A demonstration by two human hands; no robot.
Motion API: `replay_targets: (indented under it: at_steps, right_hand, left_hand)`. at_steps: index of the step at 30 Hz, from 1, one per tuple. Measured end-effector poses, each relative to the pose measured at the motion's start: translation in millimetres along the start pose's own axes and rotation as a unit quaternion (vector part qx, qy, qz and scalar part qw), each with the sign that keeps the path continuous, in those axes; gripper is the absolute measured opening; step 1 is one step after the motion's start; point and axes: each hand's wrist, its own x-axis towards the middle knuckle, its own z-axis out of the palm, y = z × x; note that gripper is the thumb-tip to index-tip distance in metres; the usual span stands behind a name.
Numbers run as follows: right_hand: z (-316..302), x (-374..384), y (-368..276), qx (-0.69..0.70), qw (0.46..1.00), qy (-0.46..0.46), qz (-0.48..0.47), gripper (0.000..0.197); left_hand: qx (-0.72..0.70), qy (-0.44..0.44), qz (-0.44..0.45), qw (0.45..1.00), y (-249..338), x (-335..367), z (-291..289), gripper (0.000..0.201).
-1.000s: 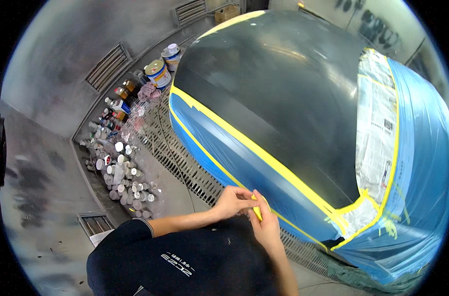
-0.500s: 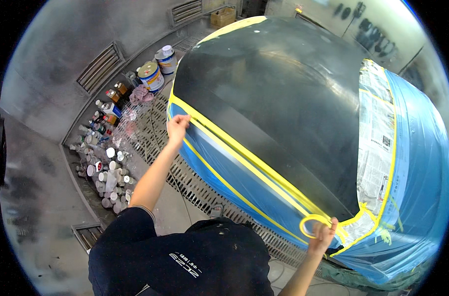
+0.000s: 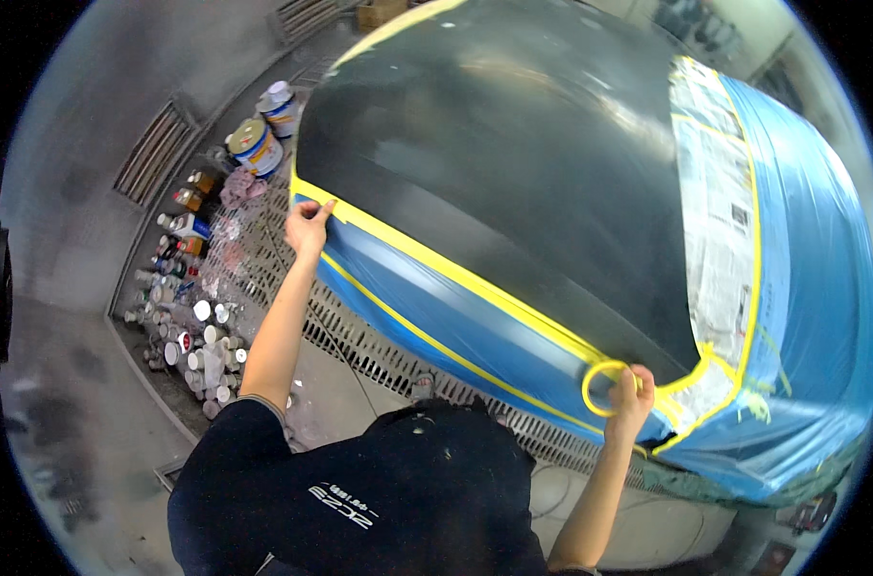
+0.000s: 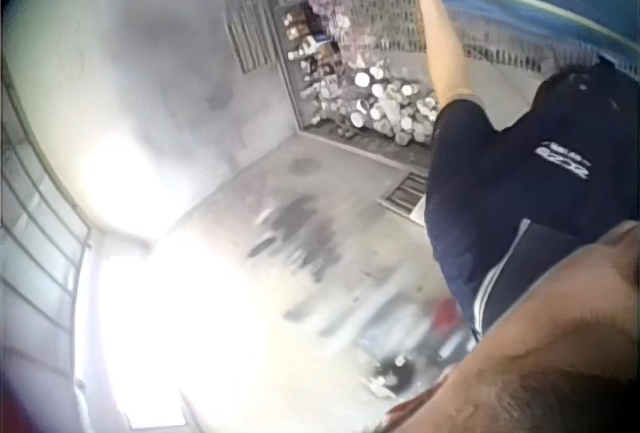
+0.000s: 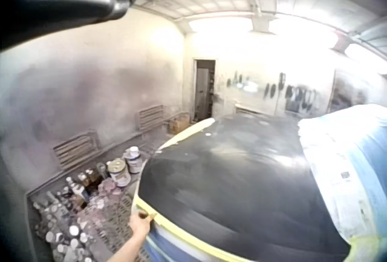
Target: The person applies yellow masking tape and blue plastic sheeting to a car's hood and windshield area. They smooth the plastic and tape it down to cover the vehicle's surface, preparing it for a subsequent process.
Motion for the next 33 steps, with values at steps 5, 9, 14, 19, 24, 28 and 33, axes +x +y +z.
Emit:
replay_targets:
  at_steps: [5, 9, 14, 19, 24, 28, 33]
  right_hand:
    - [12.8, 2.6, -4.4, 0.007, 0.999, -0.031, 0.018, 0.015]
    - [4.6, 3.3, -7.6, 0.018, 0.999, -0.033, 0.026, 0.015]
    - [8.0, 2.0, -11.9, 0.014, 0.998, -0.058, 0.035, 0.014]
    - [7.9, 3.8, -12.2, 0.026, 0.995, -0.090, 0.033, 0.016]
    - [-24.1, -1.5, -29.7, 0.135, 0.962, -0.233, 0.042, 0.025]
    - [-133.5, 4.5, -82.4, -0.028, 0.981, -0.191, 0.017, 0.020]
    - [-209.8, 12.1, -110.4, -0.471, 0.880, -0.013, -0.061, 0.020]
  left_hand:
    - [0.141, -0.018, 0.321, 0.936, 14.6, -106.3, 23.1, 0.078]
    - [0.119, -0.089, 0.350, 0.925, 66.4, -199.7, 25.3, 0.104]
    - [0.119, -0.121, 0.413, 0.895, 95.1, -290.4, 26.6, 0.107]
    - [0.041, -0.238, 0.511, 0.825, 128.0, -399.5, 29.1, 0.107]
    - [0.042, -0.233, 0.524, 0.818, 123.3, -392.7, 32.2, 0.100]
    - [0.029, -0.247, 0.495, 0.832, 124.2, -394.0, 25.6, 0.095]
    - [0.056, -0.248, 0.503, 0.826, 130.8, -400.5, 30.6, 0.094]
